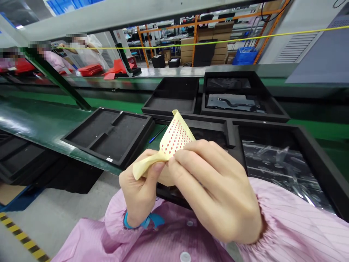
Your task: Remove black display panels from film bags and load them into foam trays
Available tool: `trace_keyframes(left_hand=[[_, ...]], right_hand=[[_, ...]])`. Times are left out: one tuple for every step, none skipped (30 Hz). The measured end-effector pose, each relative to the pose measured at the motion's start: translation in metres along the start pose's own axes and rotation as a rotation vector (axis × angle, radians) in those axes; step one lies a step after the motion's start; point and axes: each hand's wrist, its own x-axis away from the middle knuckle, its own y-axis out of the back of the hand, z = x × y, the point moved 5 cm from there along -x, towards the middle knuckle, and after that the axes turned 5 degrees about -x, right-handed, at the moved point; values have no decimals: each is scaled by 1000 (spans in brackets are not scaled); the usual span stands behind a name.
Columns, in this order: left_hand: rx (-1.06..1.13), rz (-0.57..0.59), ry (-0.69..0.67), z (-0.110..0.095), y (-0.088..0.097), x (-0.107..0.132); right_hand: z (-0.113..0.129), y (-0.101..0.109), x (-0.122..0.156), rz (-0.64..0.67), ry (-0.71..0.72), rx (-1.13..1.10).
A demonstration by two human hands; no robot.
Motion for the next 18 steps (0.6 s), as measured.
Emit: trace_keyframes(left_hand=[[-17, -7, -9, -1, 0, 2], [-36, -10, -13, -2, 0, 3], [-54, -25, -13, -1, 0, 3], [-76, -62, -6, 1, 3, 2], [-98, -144, -1, 4, 7, 0], [-117, -265, 5, 10, 14, -4], [-123, -413, 8, 17, 23, -8], [-110, -561, 13, 27, 32, -12], [-79, -687, 20, 40, 39, -17], [-30, -758, 47, 57, 44, -22], [24, -781, 93, 77, 47, -27], [68, -771, 159, 99, 48, -30], [95, -747, 237, 121, 47, -32], [100, -723, 304, 142, 46, -30], [94, -692, 366, 162, 45, -26], [82, -652, 419, 180, 43, -21], [65, -607, 463, 195, 41, -15], [47, -551, 505, 208, 39, -9]], right_hand=[[1, -1, 0, -32, -2, 15], [2, -2, 0, -67, -17, 22], [3, -3, 0, -92, -31, 15], [3, -4, 0, -111, -57, 0], [2, -5, 0, -129, -109, -30], [-2, -5, 1, -155, -191, -81], [-6, -7, 3, -180, -291, -166], [-12, -10, 7, -200, -402, -286], [-18, -15, 13, -209, -513, -431], [-23, -22, 19, -205, -622, -584], [-26, -30, 26, -193, -723, -726], [-28, -38, 34, -182, -809, -836], [-30, -45, 42, -176, -884, -912], [-30, -51, 49, -174, -940, -954], [-28, -56, 56, -179, -969, -965], [-26, -60, 62, -192, -977, -935], [-23, -62, 69, -217, -968, -857], [-18, -63, 75, -242, -959, -732]])
